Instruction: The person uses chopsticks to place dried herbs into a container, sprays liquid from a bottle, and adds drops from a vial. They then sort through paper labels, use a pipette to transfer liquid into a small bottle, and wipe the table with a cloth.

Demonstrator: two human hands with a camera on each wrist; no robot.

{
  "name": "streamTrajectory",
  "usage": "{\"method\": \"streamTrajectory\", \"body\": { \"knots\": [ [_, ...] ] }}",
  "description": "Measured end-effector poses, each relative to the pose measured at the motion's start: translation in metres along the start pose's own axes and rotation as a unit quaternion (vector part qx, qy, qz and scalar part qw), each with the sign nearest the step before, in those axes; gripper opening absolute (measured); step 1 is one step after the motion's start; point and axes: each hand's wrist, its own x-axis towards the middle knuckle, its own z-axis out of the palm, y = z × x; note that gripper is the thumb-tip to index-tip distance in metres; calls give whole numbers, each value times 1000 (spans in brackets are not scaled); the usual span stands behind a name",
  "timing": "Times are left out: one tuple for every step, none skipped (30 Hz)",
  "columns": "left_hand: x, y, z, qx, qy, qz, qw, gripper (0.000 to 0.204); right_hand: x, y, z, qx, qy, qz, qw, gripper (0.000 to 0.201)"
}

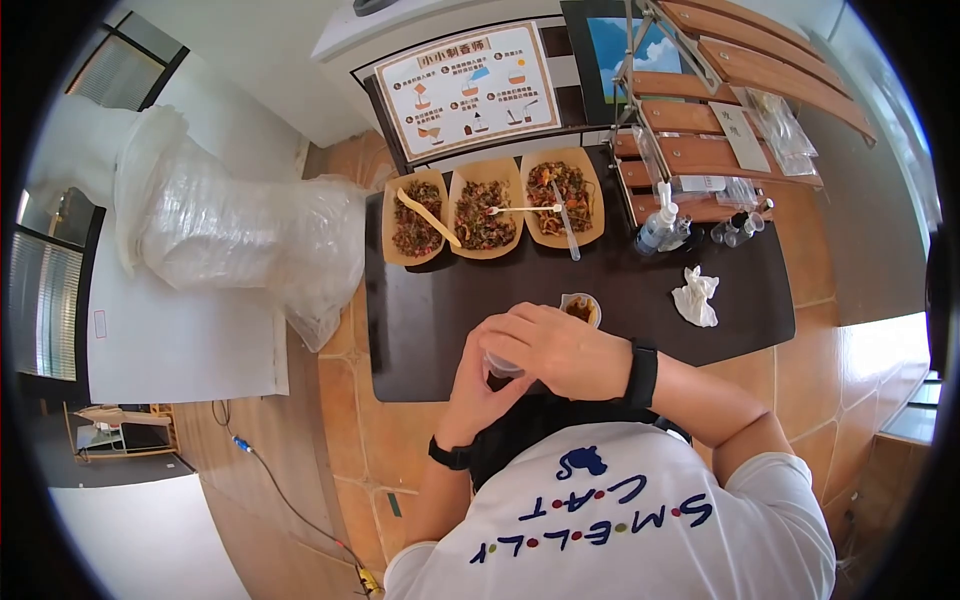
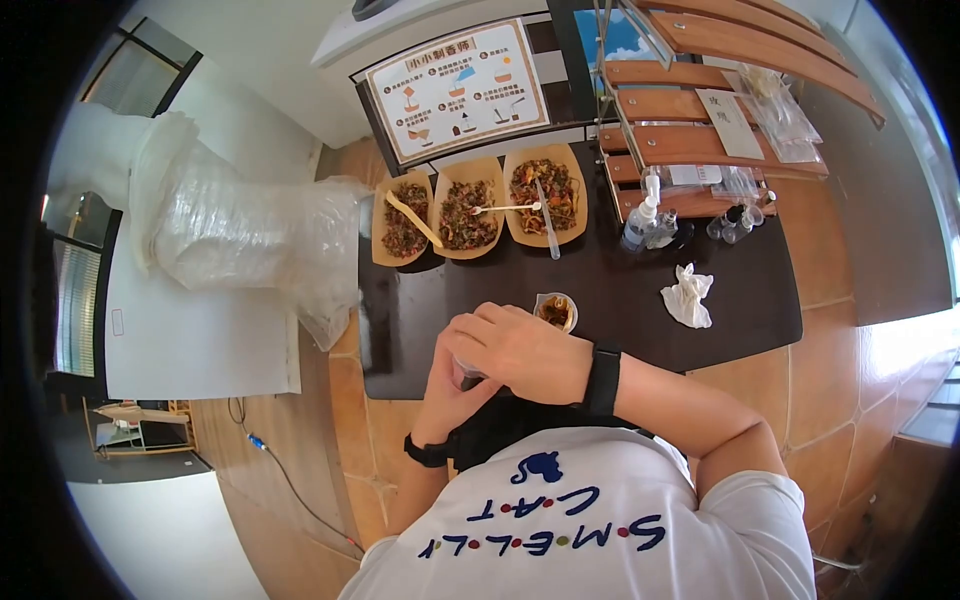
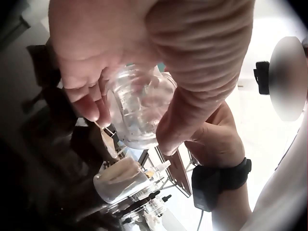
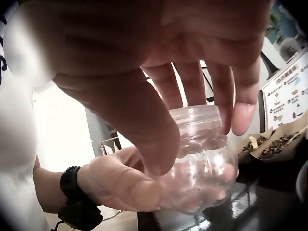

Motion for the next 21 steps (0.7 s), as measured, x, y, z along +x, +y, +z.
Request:
{"method": "streamTrajectory", "body": {
  "knots": [
    [0, -6, -1, 1, 1, 2, 1000, 81, 1, 0, 2, -1, 0, -2, 1000, 60],
    [0, -13, -1, 17, 23, 13, 999, 81, 1, 0, 5, -5, 14, 9, 1000, 60],
    [0, -18, -3, 33, 46, 25, 998, 81, 2, 0, 7, -9, 28, 19, 999, 60],
    [1, -23, -6, 34, 48, 26, 998, 81, 3, 1, 5, -9, 28, 17, 999, 60],
    [3, -28, -9, 60, 80, 32, 995, 80, 2, 1, 2, -8, 47, 34, 998, 61],
    [3, -32, -11, 85, 111, 37, 989, 80, -1, 1, -2, -8, 65, 52, 996, 63],
    [4, -35, -16, 85, 114, 37, 989, 80, -4, 1, -10, -7, 63, 50, 997, 63],
    [6, -36, -22, 154, 125, 36, 979, 79, -9, 3, -21, 3, 69, 65, 996, 64],
    [8, -38, -28, 222, 136, 35, 965, 79, -15, 7, -29, 12, 75, 79, 994, 65],
    [10, -40, -32, 262, 155, 40, 952, 79, -23, 12, -31, 2, 103, 77, 992, 60],
    [12, -43, -36, 263, 156, 39, 951, 79, -31, 16, -34, 3, 102, 76, 992, 60],
    [14, -43, -39, 314, 157, 27, 936, 80, -39, 18, -37, 24, 119, 104, 987, 55],
    [15, -44, -41, 363, 157, 15, 918, 82, -46, 20, -39, 45, 136, 131, 981, 50],
    [17, -45, -42, 364, 157, 13, 918, 82, -52, 20, -40, 47, 135, 132, 981, 50],
    [18, -45, -42, 377, 160, 0, 912, 86, -57, 20, -42, 51, 147, 150, 976, 46],
    [20, -46, -41, 389, 161, -13, 907, 89, -62, 20, -43, 55, 158, 168, 972, 42],
    [21, -47, -41, 389, 160, -16, 907, 89, -66, 21, -44, 57, 157, 170, 971, 42],
    [22, -48, -42, 390, 159, -5, 907, 95, -70, 22, -45, 63, 158, 182, 969, 42],
    [20, -49, -42, 393, 156, 3, 906, 102, -73, 22, -45, 70, 158, 196, 965, 41],
    [16, -50, -42, 394, 149, -5, 907, 102, -75, 24, -43, 66, 175, 185, 965, 41],
    [14, -48, -41, 387, 159, 18, 908, 107, -78, 26, -42, 73, 171, 198, 962, 41]
  ]
}}
